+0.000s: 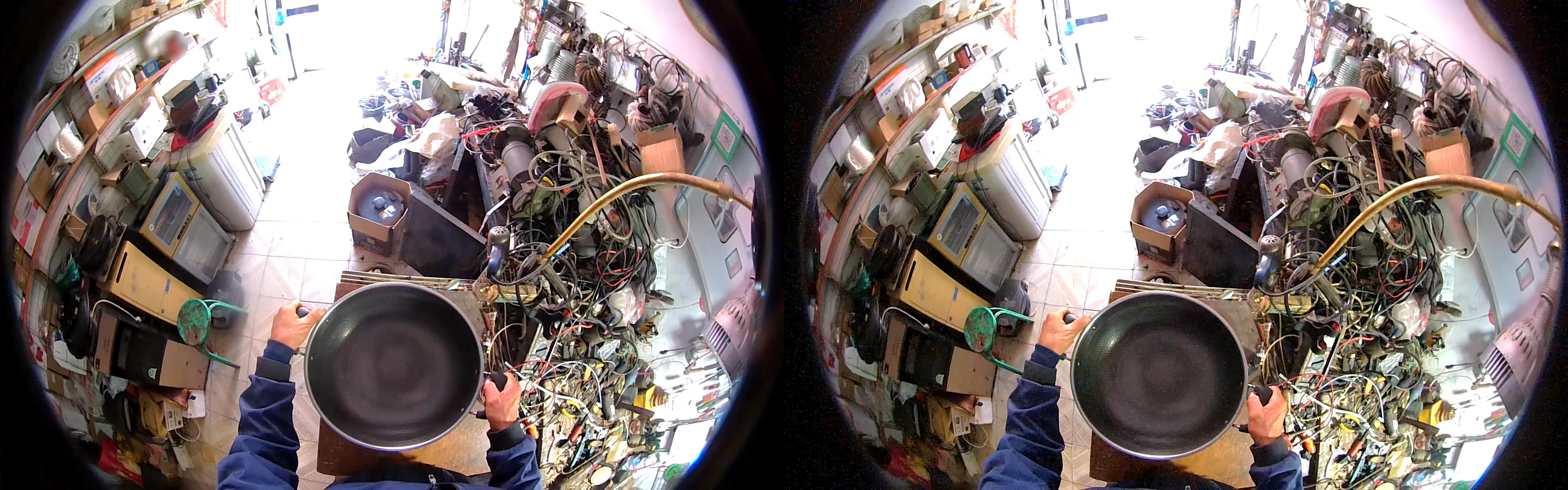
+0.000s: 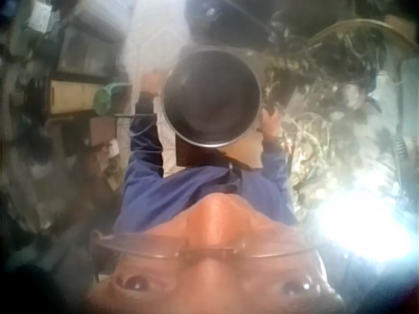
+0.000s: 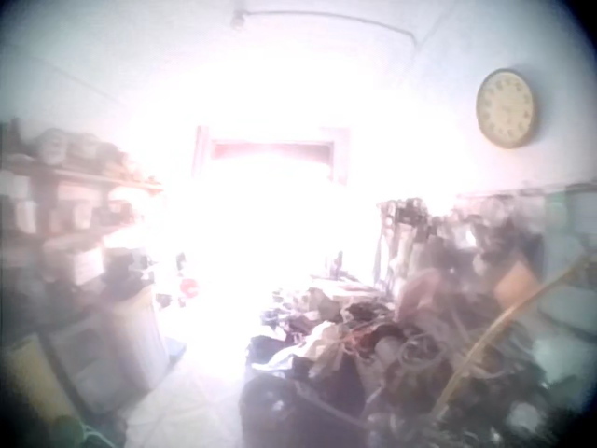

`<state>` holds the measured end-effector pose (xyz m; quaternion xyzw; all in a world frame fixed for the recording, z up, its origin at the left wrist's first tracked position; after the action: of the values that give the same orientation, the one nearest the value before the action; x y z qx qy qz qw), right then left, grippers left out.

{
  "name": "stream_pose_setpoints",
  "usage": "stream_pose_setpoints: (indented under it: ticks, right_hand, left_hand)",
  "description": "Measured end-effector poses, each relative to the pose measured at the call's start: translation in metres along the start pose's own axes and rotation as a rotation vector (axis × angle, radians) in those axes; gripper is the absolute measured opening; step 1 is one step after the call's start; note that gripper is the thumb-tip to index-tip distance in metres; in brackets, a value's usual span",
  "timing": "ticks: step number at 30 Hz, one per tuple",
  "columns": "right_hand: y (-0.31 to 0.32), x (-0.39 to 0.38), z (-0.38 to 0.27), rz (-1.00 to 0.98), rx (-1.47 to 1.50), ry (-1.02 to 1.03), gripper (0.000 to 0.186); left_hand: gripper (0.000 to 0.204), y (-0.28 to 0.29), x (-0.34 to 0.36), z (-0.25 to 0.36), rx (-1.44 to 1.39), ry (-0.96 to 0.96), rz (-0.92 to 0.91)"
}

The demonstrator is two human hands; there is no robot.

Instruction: The person repairs a circular electronic device by connecting wires inside its casing. They use a multimeter to test the connections and then secure the casing with a power drill. The task involves handling wires, a multimeter, and a drill in a cluttered workshop environment.

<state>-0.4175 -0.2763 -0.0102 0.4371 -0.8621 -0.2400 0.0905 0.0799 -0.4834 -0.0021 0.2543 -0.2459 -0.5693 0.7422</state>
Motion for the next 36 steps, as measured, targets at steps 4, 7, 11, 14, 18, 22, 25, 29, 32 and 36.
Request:
stream_pose_setpoints:
  ticks: [4, 7, 11, 14, 18, 22, 25, 29, 32, 36]
  right_hand:
    - [0.005, -0.003, -0.003, 0.067, 0.027, 0.105, 0.021]
    - [0.005, 0.0, -0.013, 0.071, 0.061, 0.123, 0.026]
    - [0.004, 0.004, -0.015, 0.062, 0.114, 0.037, 0.03]
    - [0.005, -0.016, -0.048, 0.064, 0.189, 0.078, 0.028]
    - [-0.014, -0.046, -0.059, -0.023, 0.276, -0.049, 0.032]
    - [-0.011, -0.095, -0.064, 0.025, 0.409, 0.087, 0.04]
    - [-0.013, -0.114, -0.047, -0.141, 0.417, -0.106, 0.043]
    - [-0.009, -0.119, -0.013, -0.138, 0.406, -0.006, 0.044]
    - [0.001, -0.096, 0.053, -0.117, 0.294, -0.041, 0.038]
    - [-0.004, -0.096, 0.053, -0.154, 0.289, -0.061, 0.037]
  left_hand:
    - [0.057, -0.003, -0.002, 0.001, 0.061, 0.0, -0.021]
    - [0.059, 0.003, 0.002, 0.003, 0.139, -0.04, 0.06]
    - [0.062, -0.007, 0.007, -0.001, 0.129, -0.07, 0.081]
    - [0.067, -0.001, 0.013, -0.056, 0.222, 0.095, 0.068]
    - [0.075, 0.02, -0.004, -0.11, 0.078, 0.093, 0.045]
    - [0.072, 0.052, -0.018, -0.093, 0.221, 0.048, 0.16]
    - [0.074, 0.041, -0.021, -0.09, 0.233, 0.173, 0.069]
    - [0.077, 0.068, -0.015, -0.096, 0.363, 0.065, 0.157]
    - [0.076, 0.017, -0.038, -0.021, 0.273, 0.055, 0.112]
    - [0.069, 0.035, -0.051, -0.018, 0.481, 0.015, 0.235]
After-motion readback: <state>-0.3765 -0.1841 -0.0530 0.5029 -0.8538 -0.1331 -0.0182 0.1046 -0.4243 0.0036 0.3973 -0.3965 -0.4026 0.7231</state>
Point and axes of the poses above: each hand's wrist, its own x-axis towards the middle knuckle, its own y-axis out of the back of the hand, z = x × y, the point moved 9 cm from there along x, towards the middle knuckle, and after that the axes turned 9 degrees about z, right-handed, at the moved point
